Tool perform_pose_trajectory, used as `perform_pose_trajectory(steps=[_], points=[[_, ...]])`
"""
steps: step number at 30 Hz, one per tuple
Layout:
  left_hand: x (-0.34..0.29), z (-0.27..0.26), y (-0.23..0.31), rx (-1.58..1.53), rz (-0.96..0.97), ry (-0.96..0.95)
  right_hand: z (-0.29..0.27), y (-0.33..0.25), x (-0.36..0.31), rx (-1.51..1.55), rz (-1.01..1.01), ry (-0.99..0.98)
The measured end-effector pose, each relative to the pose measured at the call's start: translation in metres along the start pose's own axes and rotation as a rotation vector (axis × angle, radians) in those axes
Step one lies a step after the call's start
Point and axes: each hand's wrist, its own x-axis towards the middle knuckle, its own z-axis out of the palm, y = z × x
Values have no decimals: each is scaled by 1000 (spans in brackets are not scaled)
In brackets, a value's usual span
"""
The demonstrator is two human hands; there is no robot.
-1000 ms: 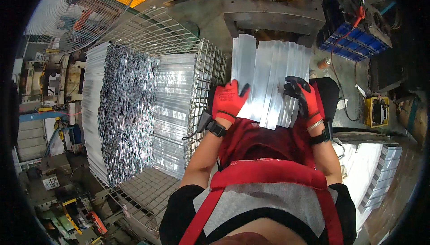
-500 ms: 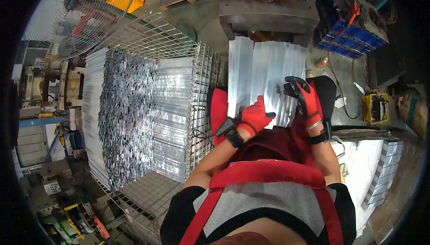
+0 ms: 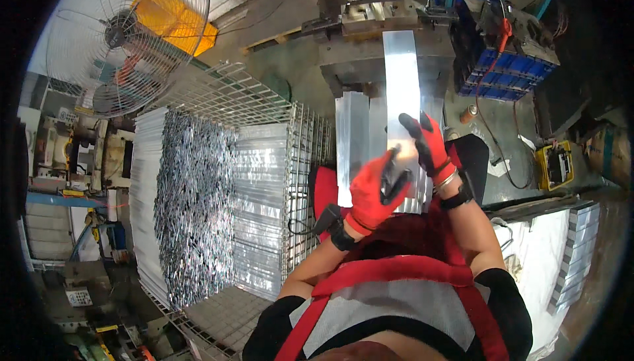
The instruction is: Feeding metal strips into a press and organizing the resulting stamped components.
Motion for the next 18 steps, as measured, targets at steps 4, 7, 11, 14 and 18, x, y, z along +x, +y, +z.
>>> perform_pose_trajectory(steps=[4, 7, 11, 14, 18], points=[[1, 21, -37, -181, -327, 199, -15, 37, 32, 154, 332, 83], [-19, 35, -86, -968, -871, -142, -6, 34, 41, 206, 246, 68], [20, 31, -64, -1352, -1096, -489, 4, 17, 76, 295, 101, 120], [40, 45, -84, -1453, -976, -542, -2, 24, 117, 204, 17, 66], [79, 49, -79, -1538, -895, -473, -2, 28, 148, 267, 86, 31]])
